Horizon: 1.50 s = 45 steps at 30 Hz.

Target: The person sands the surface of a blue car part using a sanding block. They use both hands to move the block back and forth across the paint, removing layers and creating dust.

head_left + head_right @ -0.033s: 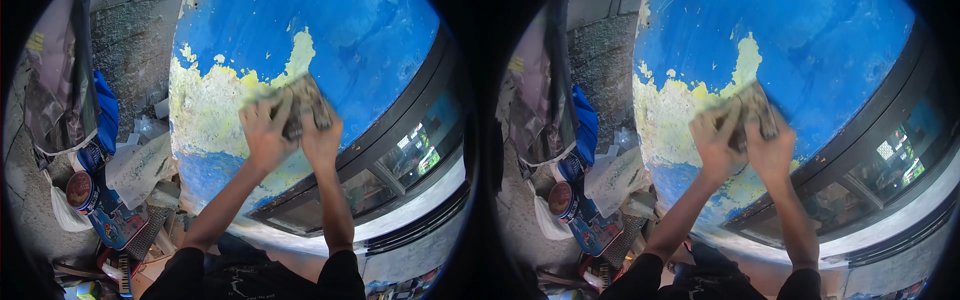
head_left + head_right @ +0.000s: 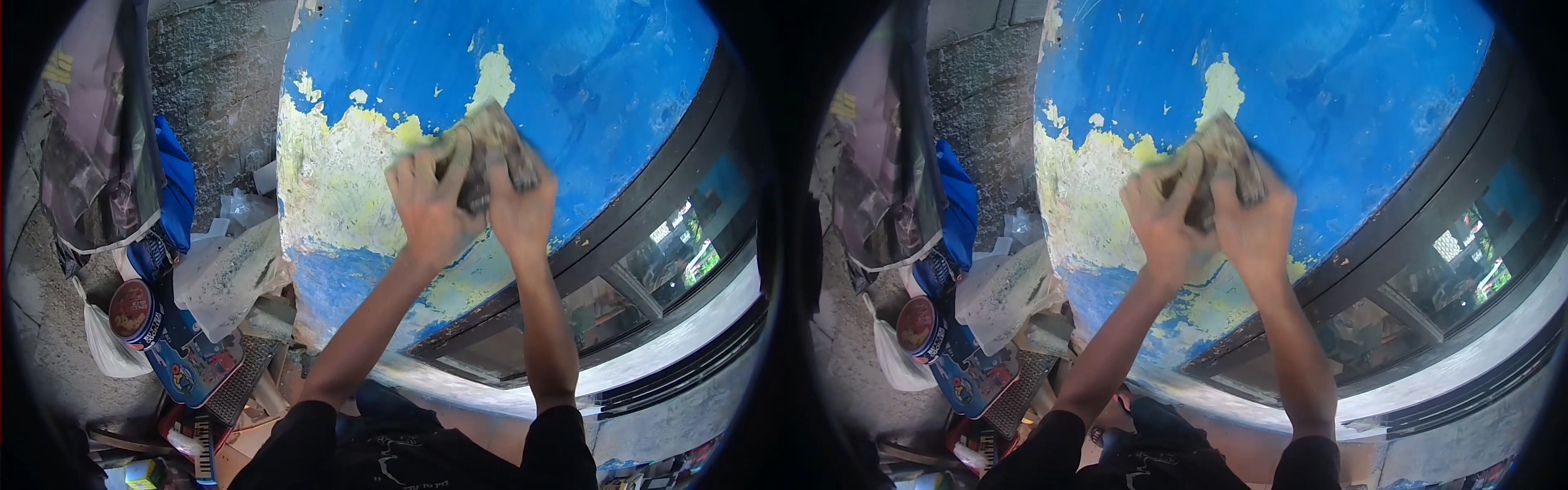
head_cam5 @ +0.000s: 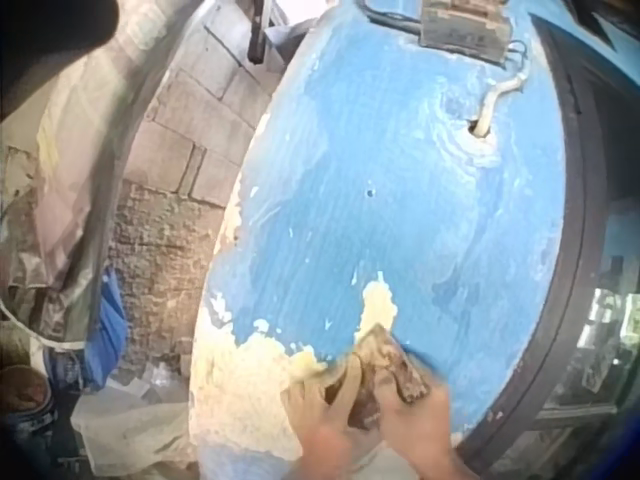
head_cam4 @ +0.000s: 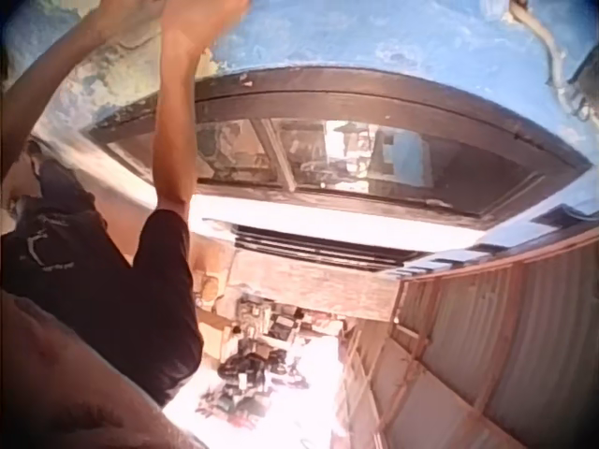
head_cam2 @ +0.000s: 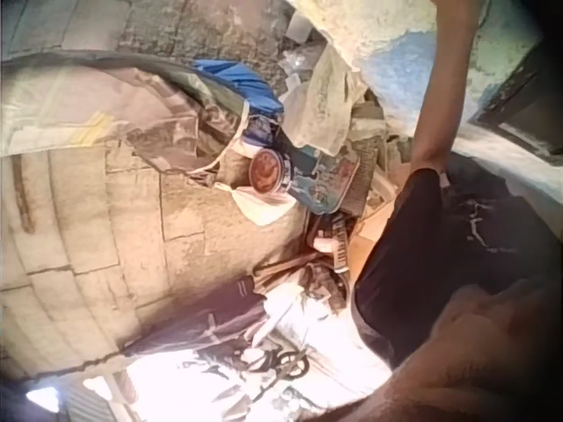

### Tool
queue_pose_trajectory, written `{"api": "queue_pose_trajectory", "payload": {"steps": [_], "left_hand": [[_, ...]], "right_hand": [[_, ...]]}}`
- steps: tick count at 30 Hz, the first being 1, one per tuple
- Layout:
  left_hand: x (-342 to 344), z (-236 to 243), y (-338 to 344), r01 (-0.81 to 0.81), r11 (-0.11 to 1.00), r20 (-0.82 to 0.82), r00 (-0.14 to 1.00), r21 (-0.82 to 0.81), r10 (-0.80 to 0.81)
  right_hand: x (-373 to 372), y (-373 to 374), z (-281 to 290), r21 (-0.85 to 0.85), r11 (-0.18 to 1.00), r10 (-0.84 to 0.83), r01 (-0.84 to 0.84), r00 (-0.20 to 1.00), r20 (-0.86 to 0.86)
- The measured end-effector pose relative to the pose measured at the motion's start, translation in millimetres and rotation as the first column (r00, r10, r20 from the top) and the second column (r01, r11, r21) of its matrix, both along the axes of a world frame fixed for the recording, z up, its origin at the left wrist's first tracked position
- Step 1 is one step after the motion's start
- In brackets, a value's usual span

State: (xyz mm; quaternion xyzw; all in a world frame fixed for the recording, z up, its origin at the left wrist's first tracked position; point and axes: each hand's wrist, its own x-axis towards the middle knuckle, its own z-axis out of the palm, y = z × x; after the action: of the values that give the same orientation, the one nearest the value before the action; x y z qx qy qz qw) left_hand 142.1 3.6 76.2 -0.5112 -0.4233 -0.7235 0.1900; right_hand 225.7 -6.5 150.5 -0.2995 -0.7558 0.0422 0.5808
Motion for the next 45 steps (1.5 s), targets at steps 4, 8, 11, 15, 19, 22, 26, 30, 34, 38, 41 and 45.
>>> {"api": "queue_pose_trajectory", "payload": {"steps": [4,8,11,15,19,22,26,30,34,38,41,45], "left_hand": [[-2.4,-8.8,-12.2,-0.007,1.0,0.002,1.0,0.022,0.007],[-3.7,-4.8,-6.8,0.0,1.0,-0.01,1.0,-0.03,0.0],[-8.2,4.5,-9.9,-0.041,0.999,0.047,0.998,-0.035,0.043],[-1.2,-6.4,-16.7,0.055,0.998,0.018,0.998,-0.038,-0.054],[-0.5,2.7,-9.9,-0.078,0.995,0.064,0.995,-0.065,0.082],[7.9,-19.0,-17.2,0.003,0.997,0.018,1.0,-0.071,-0.001],[-1.7,-10.7,-0.5,0.062,0.997,0.134,0.989,0.051,-0.069],[-4.9,-16.2,-14.4,0.01,0.998,-0.003,1.0,-0.063,-0.01],[-8.5,-4.5,-2.6,-0.028,1.0,0.148,0.989,0.009,0.027],[-6.6,-17.3,-20.2,0.028,0.997,-0.013,1.0,-0.073,-0.029],[-17.4,-0.1,1.4,0.128,0.99,0.165,0.979,-0.065,-0.116],[-6.8,-14.8,-32.7,0.044,0.99,-0.087,0.995,-0.134,-0.055]], "right_hand": [[5.0,-8.6,-7.0,-0.123,0.991,0.049,-0.043,0.998,0.045],[-6.5,-4.1,-0.9,-0.016,1.0,-0.016,0.016,1.0,0.016],[-6.8,-8.2,12.0,-0.191,0.981,0.038,-0.021,0.996,0.086],[-7.4,-12.0,-8.8,-0.006,0.999,-0.05,0.05,0.999,0.008],[-0.1,-8.4,9.5,-0.128,0.992,0.003,0.014,0.991,0.137],[7.3,-11.1,-16.9,-0.078,0.997,0.012,-0.012,1.0,0.005],[-5.9,-0.1,-0.9,-0.096,0.995,-0.024,0.033,0.996,0.085],[-8.3,-6.3,-15.6,-0.028,0.995,0.094,-0.096,0.993,-0.071],[-16.2,4.4,-0.1,-0.078,0.996,-0.026,0.029,0.998,0.049],[-7.2,-8.1,-20.5,0.049,0.998,0.046,-0.043,0.997,-0.065],[-20.2,9.6,5.9,-0.092,0.995,0.054,-0.048,0.997,0.061],[-5.9,-23.9,-17.0,-0.08,0.997,-0.018,0.015,0.999,-0.045]]}}
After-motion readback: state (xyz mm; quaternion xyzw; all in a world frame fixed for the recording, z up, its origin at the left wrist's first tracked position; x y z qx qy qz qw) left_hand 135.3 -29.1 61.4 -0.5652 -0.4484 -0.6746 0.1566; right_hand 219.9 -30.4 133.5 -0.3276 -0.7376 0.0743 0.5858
